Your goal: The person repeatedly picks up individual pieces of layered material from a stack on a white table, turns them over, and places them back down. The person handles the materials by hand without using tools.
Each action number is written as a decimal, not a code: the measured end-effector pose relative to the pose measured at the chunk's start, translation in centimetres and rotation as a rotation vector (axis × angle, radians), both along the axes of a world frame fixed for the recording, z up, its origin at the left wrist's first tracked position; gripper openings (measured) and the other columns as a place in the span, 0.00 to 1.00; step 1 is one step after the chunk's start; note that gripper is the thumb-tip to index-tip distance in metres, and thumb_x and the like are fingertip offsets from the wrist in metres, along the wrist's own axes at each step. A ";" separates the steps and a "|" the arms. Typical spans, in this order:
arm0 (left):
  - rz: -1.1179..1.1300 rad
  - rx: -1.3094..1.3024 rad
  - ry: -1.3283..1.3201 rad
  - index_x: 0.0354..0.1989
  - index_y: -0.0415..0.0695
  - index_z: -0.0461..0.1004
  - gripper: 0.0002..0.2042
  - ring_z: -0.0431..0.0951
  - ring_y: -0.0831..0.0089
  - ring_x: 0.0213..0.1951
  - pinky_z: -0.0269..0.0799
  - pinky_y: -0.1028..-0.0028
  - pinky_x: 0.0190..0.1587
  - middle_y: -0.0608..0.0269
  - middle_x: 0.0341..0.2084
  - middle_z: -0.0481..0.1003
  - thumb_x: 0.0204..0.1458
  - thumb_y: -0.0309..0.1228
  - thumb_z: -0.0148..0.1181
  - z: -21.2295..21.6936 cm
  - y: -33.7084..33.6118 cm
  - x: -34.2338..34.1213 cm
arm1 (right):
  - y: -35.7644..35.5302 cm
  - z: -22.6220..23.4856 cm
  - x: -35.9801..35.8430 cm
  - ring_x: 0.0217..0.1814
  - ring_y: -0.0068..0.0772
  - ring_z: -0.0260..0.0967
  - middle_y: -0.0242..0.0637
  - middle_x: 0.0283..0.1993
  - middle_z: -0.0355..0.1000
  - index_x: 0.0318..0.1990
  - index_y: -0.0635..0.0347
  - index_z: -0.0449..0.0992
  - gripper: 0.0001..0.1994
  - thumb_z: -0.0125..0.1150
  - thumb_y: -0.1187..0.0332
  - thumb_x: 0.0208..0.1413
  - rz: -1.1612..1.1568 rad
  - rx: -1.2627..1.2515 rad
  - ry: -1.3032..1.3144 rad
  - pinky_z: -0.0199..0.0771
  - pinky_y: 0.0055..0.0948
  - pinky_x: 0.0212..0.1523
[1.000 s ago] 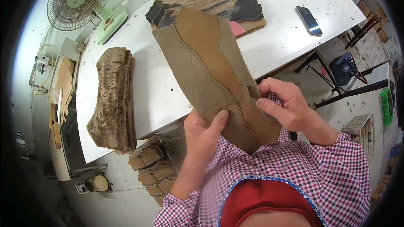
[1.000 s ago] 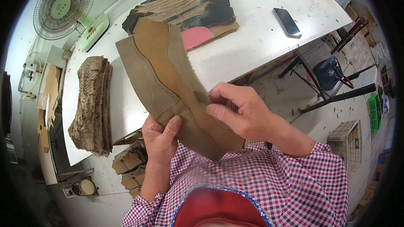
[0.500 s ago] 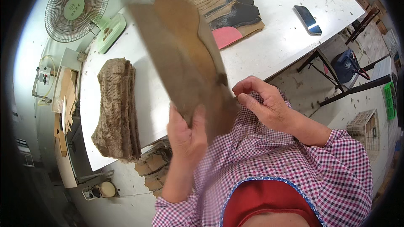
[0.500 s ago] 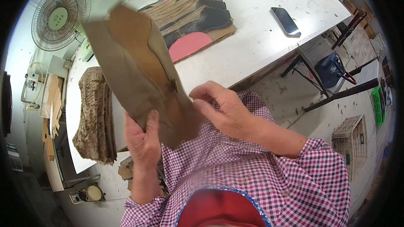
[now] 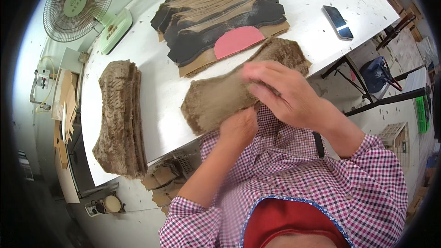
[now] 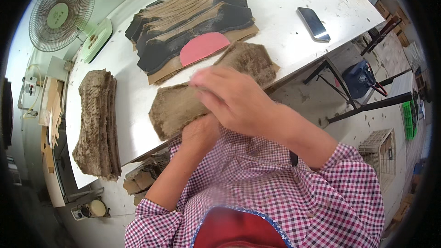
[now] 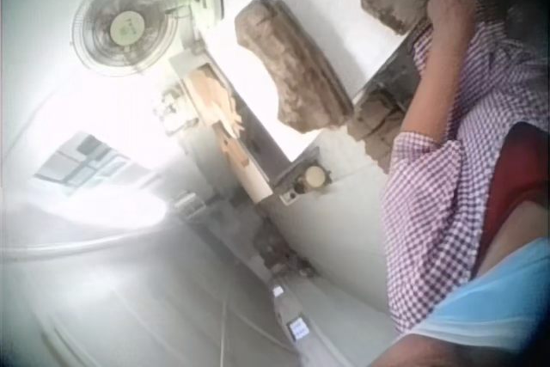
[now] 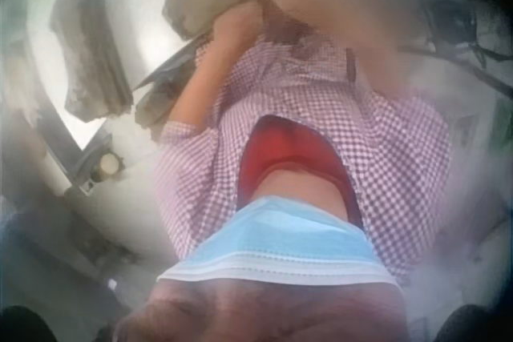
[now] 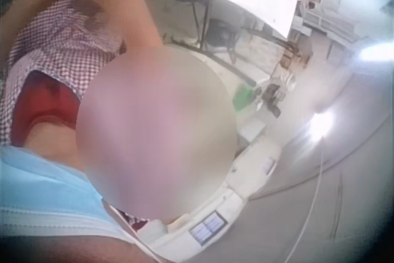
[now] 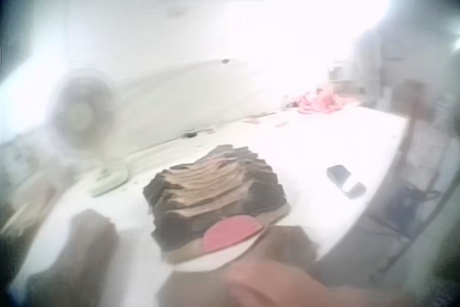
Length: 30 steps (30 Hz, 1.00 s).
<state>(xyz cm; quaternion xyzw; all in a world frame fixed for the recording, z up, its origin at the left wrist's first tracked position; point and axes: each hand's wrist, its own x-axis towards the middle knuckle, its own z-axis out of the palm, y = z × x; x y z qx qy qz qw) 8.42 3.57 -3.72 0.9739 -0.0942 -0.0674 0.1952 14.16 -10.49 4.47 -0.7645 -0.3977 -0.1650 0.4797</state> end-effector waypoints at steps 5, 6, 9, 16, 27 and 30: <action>0.148 -0.161 0.007 0.40 0.36 0.75 0.12 0.79 0.49 0.35 0.75 0.58 0.36 0.41 0.31 0.77 0.58 0.33 0.51 1.3 0.6 -1.0 | 2.8 -4.3 4.5 0.55 0.52 0.67 0.51 0.51 0.72 0.49 0.68 0.72 0.16 0.47 0.64 0.63 0.077 -0.607 0.257 0.67 0.43 0.56; 0.151 -0.230 -0.097 0.42 0.35 0.74 0.13 0.79 0.51 0.37 0.75 0.61 0.37 0.42 0.33 0.77 0.58 0.34 0.52 1.1 1.8 -1.7 | 2.5 -5.4 4.7 0.59 0.51 0.64 0.50 0.54 0.70 0.51 0.68 0.71 0.17 0.46 0.64 0.63 0.102 -0.569 0.203 0.63 0.42 0.60; 0.314 -0.773 -0.185 0.48 0.35 0.72 0.16 0.78 0.61 0.41 0.73 0.70 0.40 0.49 0.38 0.77 0.59 0.35 0.53 0.9 5.9 -4.1 | 0.6 -6.5 4.3 0.73 0.40 0.49 0.43 0.67 0.60 0.61 0.65 0.66 0.20 0.44 0.63 0.67 0.159 -0.588 0.178 0.41 0.39 0.74; 0.814 -1.303 0.027 0.36 0.35 0.76 0.11 0.66 0.84 0.26 0.60 0.83 0.28 0.72 0.25 0.72 0.57 0.34 0.61 2.8 12.4 -0.2 | 1.0 -6.4 3.6 0.75 0.40 0.45 0.41 0.69 0.57 0.62 0.63 0.65 0.22 0.45 0.61 0.66 0.127 -0.662 0.092 0.38 0.39 0.75; 0.514 -0.310 -0.396 0.28 0.38 0.70 0.07 0.68 0.71 0.25 0.67 0.72 0.31 0.61 0.22 0.70 0.52 0.25 0.61 0.2 12.6 0.8 | 0.7 -6.3 3.4 0.74 0.41 0.48 0.42 0.68 0.59 0.62 0.62 0.66 0.22 0.50 0.61 0.63 0.127 -0.648 0.080 0.40 0.39 0.74; 0.476 -0.284 -0.385 0.27 0.38 0.68 0.07 0.69 0.68 0.25 0.67 0.70 0.31 0.59 0.22 0.70 0.52 0.24 0.60 0.4 12.2 1.4 | 0.2 -6.1 3.7 0.74 0.40 0.48 0.42 0.69 0.58 0.62 0.62 0.65 0.24 0.50 0.59 0.63 0.122 -0.664 0.075 0.40 0.39 0.74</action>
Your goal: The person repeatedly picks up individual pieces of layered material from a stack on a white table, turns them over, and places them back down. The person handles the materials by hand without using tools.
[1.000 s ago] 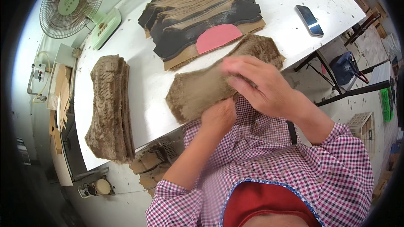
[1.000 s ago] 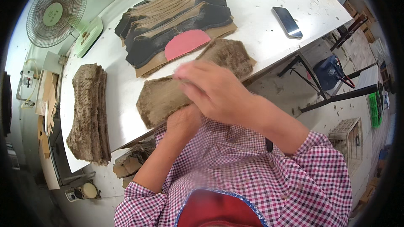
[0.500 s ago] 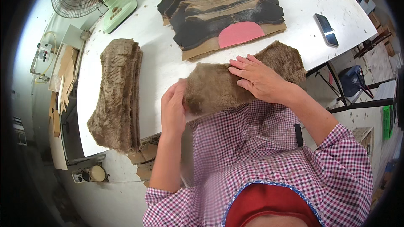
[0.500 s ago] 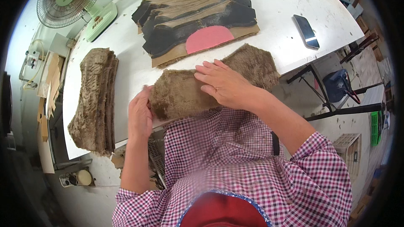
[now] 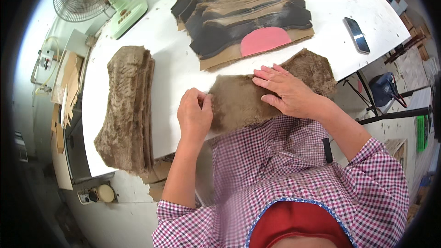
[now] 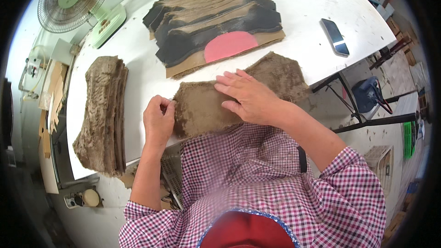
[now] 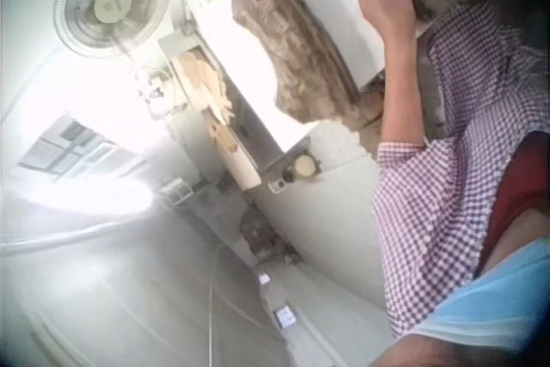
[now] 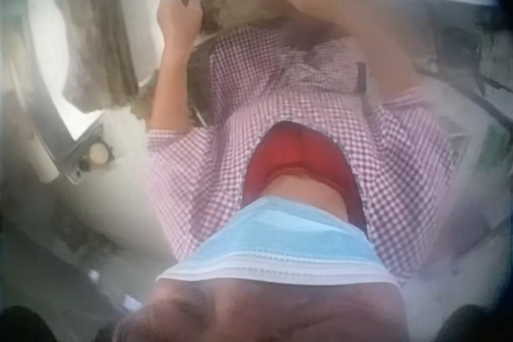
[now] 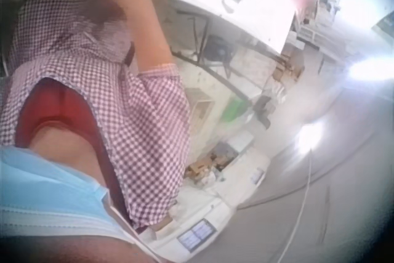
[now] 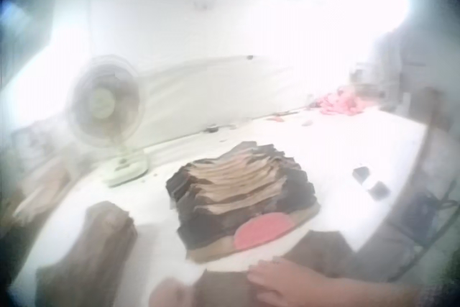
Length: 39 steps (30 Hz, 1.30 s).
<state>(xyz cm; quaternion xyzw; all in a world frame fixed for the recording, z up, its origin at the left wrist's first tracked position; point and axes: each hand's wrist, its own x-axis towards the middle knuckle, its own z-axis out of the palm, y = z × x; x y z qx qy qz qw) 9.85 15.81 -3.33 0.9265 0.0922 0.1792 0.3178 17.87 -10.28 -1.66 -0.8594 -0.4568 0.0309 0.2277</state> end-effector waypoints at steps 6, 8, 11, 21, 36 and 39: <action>-0.029 0.061 0.049 0.25 0.39 0.63 0.09 0.67 0.59 0.26 0.65 0.64 0.32 0.56 0.22 0.67 0.51 0.22 0.59 0.7 -0.2 -0.2 | 0.3 0.7 -1.3 0.76 0.39 0.43 0.46 0.71 0.52 0.65 0.68 0.59 0.32 0.46 0.50 0.63 -0.028 -0.048 -0.093 0.35 0.38 0.75; -0.070 0.069 0.082 0.25 0.39 0.62 0.10 0.67 0.60 0.26 0.65 0.65 0.32 0.56 0.23 0.66 0.51 0.21 0.58 1.6 -0.2 -0.1 | 0.1 0.3 -1.6 0.76 0.40 0.42 0.46 0.72 0.51 0.65 0.68 0.58 0.34 0.42 0.46 0.64 -0.038 -0.105 -0.044 0.33 0.39 0.75; -0.029 0.190 0.148 0.38 0.37 0.68 0.07 0.69 0.60 0.33 0.67 0.63 0.38 0.55 0.28 0.68 0.51 0.19 0.57 2.2 -0.7 0.0 | 0.0 -1.0 -1.7 0.77 0.40 0.40 0.46 0.72 0.50 0.66 0.69 0.57 0.35 0.40 0.45 0.64 -0.029 -0.082 -0.125 0.33 0.39 0.75; -0.440 0.334 0.127 0.66 0.39 0.56 0.24 0.54 0.54 0.68 0.43 0.59 0.70 0.49 0.65 0.58 0.65 0.38 0.37 0.5 -10.4 5.5 | -4.5 -1.5 0.5 0.66 0.48 0.60 0.49 0.60 0.66 0.52 0.64 0.70 0.18 0.56 0.70 0.54 -0.164 0.534 0.070 0.55 0.41 0.69; -0.457 0.603 0.200 0.70 0.47 0.49 0.27 0.46 0.60 0.71 0.36 0.59 0.72 0.56 0.69 0.52 0.65 0.43 0.35 1.3 -11.4 5.0 | -10.6 1.4 6.0 0.44 0.48 0.66 0.46 0.36 0.70 0.34 0.65 0.71 0.07 0.56 0.69 0.56 -0.554 0.082 0.141 0.67 0.42 0.47; -0.470 0.597 0.190 0.70 0.49 0.49 0.27 0.47 0.60 0.71 0.36 0.59 0.72 0.56 0.69 0.52 0.64 0.43 0.36 1.6 -11.5 4.9 | -10.8 0.8 6.2 0.44 0.48 0.66 0.47 0.36 0.69 0.35 0.65 0.69 0.06 0.54 0.71 0.57 -0.492 0.072 -0.012 0.67 0.42 0.47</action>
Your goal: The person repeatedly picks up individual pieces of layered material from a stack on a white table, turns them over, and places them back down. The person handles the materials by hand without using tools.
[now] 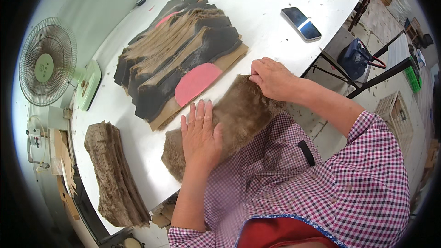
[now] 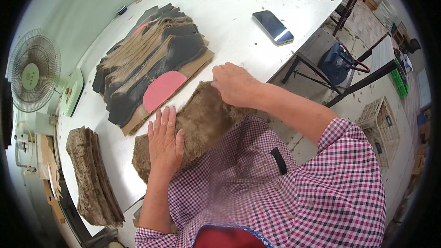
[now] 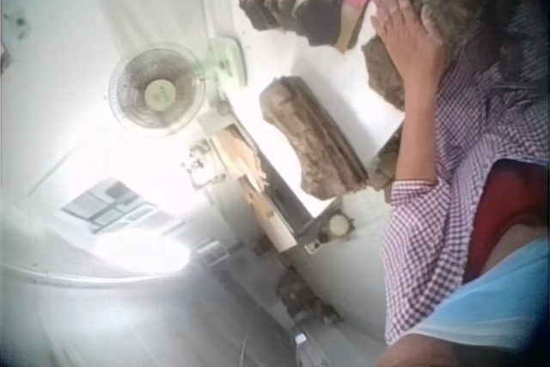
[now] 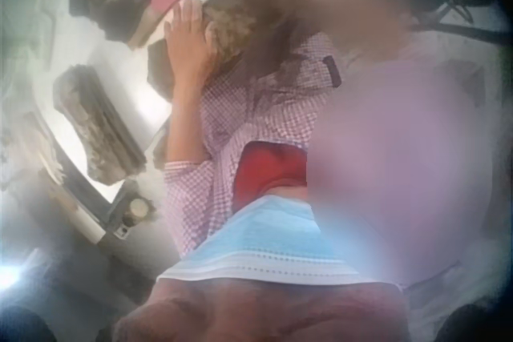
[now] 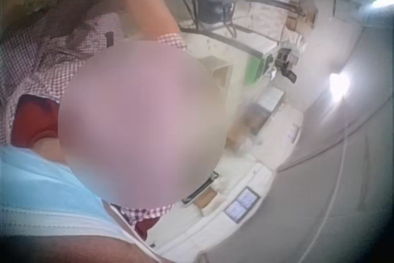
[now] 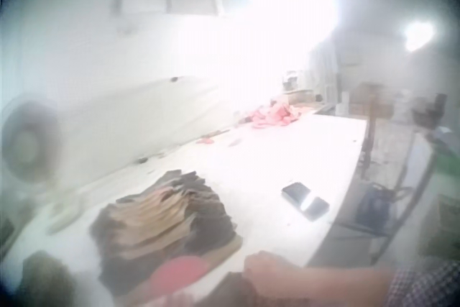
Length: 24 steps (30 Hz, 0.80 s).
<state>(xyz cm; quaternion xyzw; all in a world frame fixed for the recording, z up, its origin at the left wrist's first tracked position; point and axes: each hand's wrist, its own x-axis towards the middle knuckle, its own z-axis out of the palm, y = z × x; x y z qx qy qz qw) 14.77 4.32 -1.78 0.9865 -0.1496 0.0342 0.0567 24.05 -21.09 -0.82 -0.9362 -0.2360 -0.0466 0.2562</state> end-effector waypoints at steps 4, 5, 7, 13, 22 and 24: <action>-0.014 -0.006 0.013 0.70 0.49 0.50 0.27 0.47 0.59 0.71 0.36 0.58 0.72 0.57 0.69 0.53 0.64 0.43 0.37 0.0 -0.1 -0.2 | -0.3 -1.0 0.2 0.40 0.46 0.65 0.43 0.33 0.66 0.33 0.62 0.65 0.05 0.54 0.72 0.58 0.062 -0.098 -0.103 0.66 0.41 0.42; -0.006 -0.002 0.025 0.70 0.49 0.50 0.27 0.47 0.59 0.71 0.36 0.58 0.71 0.57 0.69 0.52 0.64 0.43 0.37 -0.1 -0.2 -0.3 | -0.4 -1.1 0.2 0.40 0.45 0.65 0.43 0.33 0.67 0.33 0.62 0.65 0.05 0.54 0.72 0.58 0.082 -0.113 -0.114 0.66 0.41 0.42; 0.011 0.012 0.035 0.70 0.49 0.50 0.27 0.47 0.58 0.71 0.36 0.58 0.71 0.57 0.69 0.52 0.64 0.43 0.37 0.1 -0.2 -0.2 | -0.4 -1.1 0.7 0.40 0.45 0.65 0.43 0.33 0.67 0.33 0.63 0.66 0.06 0.54 0.71 0.58 0.127 -0.122 -0.132 0.67 0.41 0.41; -0.123 -0.016 0.021 0.70 0.48 0.50 0.27 0.46 0.59 0.71 0.34 0.57 0.72 0.57 0.70 0.51 0.63 0.39 0.42 0.5 -0.4 0.2 | -0.8 -0.4 1.7 0.41 0.44 0.68 0.41 0.34 0.70 0.35 0.62 0.67 0.08 0.55 0.67 0.60 0.141 -0.197 -0.072 0.69 0.40 0.41; -0.360 -0.173 -0.097 0.63 0.33 0.59 0.26 0.56 0.56 0.66 0.50 0.58 0.68 0.47 0.63 0.60 0.56 0.33 0.46 -0.4 -6.5 3.9 | -1.3 -2.2 1.4 0.43 0.45 0.70 0.42 0.35 0.70 0.37 0.61 0.69 0.05 0.54 0.70 0.58 -0.013 -0.005 -0.224 0.71 0.39 0.43; -0.339 -0.156 -0.076 0.63 0.34 0.59 0.27 0.56 0.56 0.66 0.50 0.58 0.68 0.48 0.63 0.60 0.55 0.33 0.47 -0.1 -7.0 3.8 | -2.4 -2.6 1.5 0.43 0.48 0.70 0.45 0.35 0.70 0.39 0.63 0.70 0.05 0.51 0.74 0.56 -0.168 0.035 -0.302 0.72 0.41 0.43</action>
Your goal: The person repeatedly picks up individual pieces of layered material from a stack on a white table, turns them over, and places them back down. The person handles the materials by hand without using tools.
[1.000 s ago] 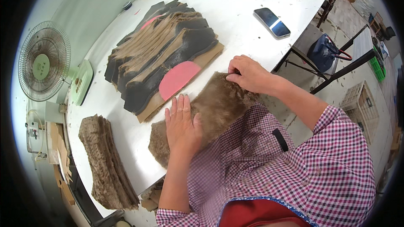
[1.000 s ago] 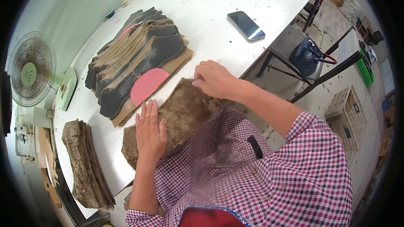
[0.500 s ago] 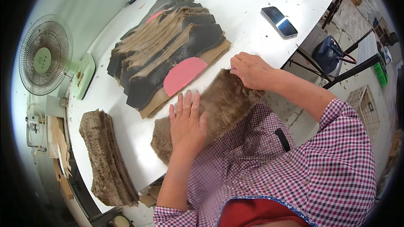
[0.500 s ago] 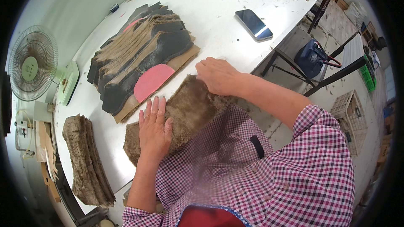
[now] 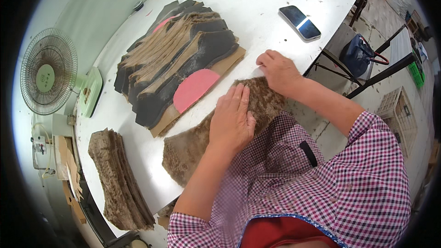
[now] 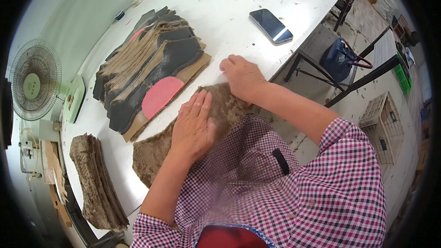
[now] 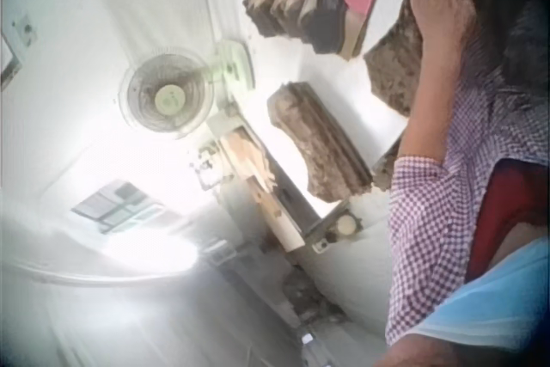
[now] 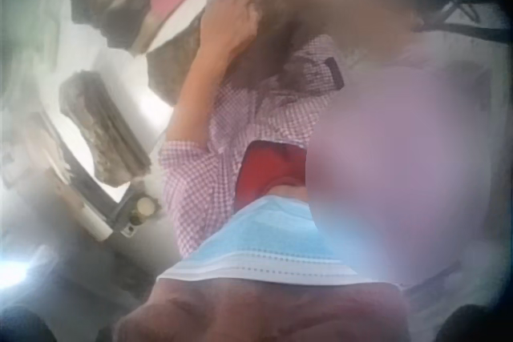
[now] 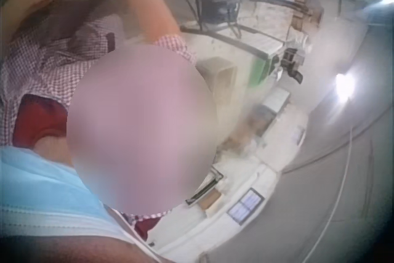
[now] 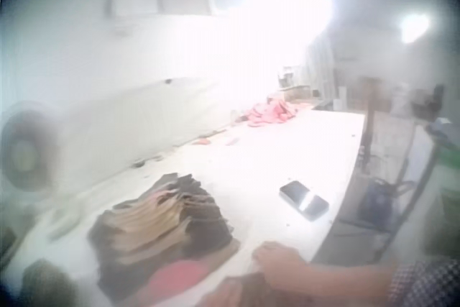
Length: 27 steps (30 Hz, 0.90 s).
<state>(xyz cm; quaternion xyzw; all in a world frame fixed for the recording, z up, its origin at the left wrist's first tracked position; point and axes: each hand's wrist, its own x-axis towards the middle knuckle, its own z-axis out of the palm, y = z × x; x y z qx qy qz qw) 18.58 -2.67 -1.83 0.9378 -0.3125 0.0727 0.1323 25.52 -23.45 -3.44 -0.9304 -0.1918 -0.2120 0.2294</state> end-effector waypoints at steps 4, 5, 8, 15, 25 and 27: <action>0.025 -0.020 0.012 0.63 0.35 0.59 0.28 0.57 0.55 0.66 0.50 0.56 0.68 0.48 0.63 0.61 0.53 0.32 0.48 0.3 -0.2 -0.2 | -0.5 1.7 -3.5 0.45 0.50 0.70 0.48 0.42 0.70 0.42 0.68 0.70 0.09 0.48 0.77 0.55 0.149 0.197 -0.114 0.73 0.41 0.47; 0.002 -0.058 0.048 0.63 0.36 0.59 0.27 0.57 0.54 0.66 0.50 0.56 0.68 0.48 0.63 0.60 0.52 0.31 0.48 0.3 -0.2 0.0 | 0.5 2.5 -5.1 0.52 0.52 0.69 0.52 0.49 0.70 0.46 0.70 0.69 0.11 0.48 0.76 0.57 0.258 0.232 -0.060 0.72 0.40 0.53; 0.048 -0.242 0.326 0.63 0.36 0.59 0.28 0.56 0.50 0.66 0.48 0.55 0.69 0.47 0.64 0.59 0.51 0.26 0.50 1.6 0.0 0.5 | 4.1 2.5 -6.9 0.67 0.51 0.57 0.56 0.61 0.61 0.57 0.71 0.63 0.21 0.48 0.65 0.62 0.394 0.204 0.095 0.57 0.40 0.67; 0.231 0.098 0.123 0.69 0.37 0.47 0.32 0.47 0.55 0.71 0.37 0.59 0.72 0.47 0.68 0.51 0.62 0.44 0.41 0.1 6.2 -3.3 | 4.1 1.6 -5.7 0.77 0.44 0.37 0.50 0.73 0.45 0.69 0.69 0.47 0.39 0.42 0.44 0.62 0.304 -0.318 0.280 0.31 0.37 0.76; 0.509 0.118 0.190 0.70 0.36 0.41 0.34 0.40 0.54 0.72 0.32 0.58 0.72 0.45 0.70 0.44 0.63 0.46 0.40 -0.8 17.5 -7.7 | 3.2 1.5 -4.8 0.78 0.38 0.34 0.47 0.75 0.42 0.70 0.68 0.45 0.37 0.37 0.45 0.65 0.288 -0.324 0.296 0.26 0.35 0.76; 0.592 0.080 0.122 0.70 0.36 0.41 0.34 0.40 0.53 0.72 0.33 0.58 0.72 0.44 0.70 0.44 0.62 0.43 0.43 -1.2 18.1 -8.1 | 3.7 1.8 -4.9 0.78 0.38 0.34 0.47 0.75 0.41 0.70 0.67 0.44 0.37 0.37 0.45 0.65 0.321 -0.273 0.324 0.26 0.35 0.76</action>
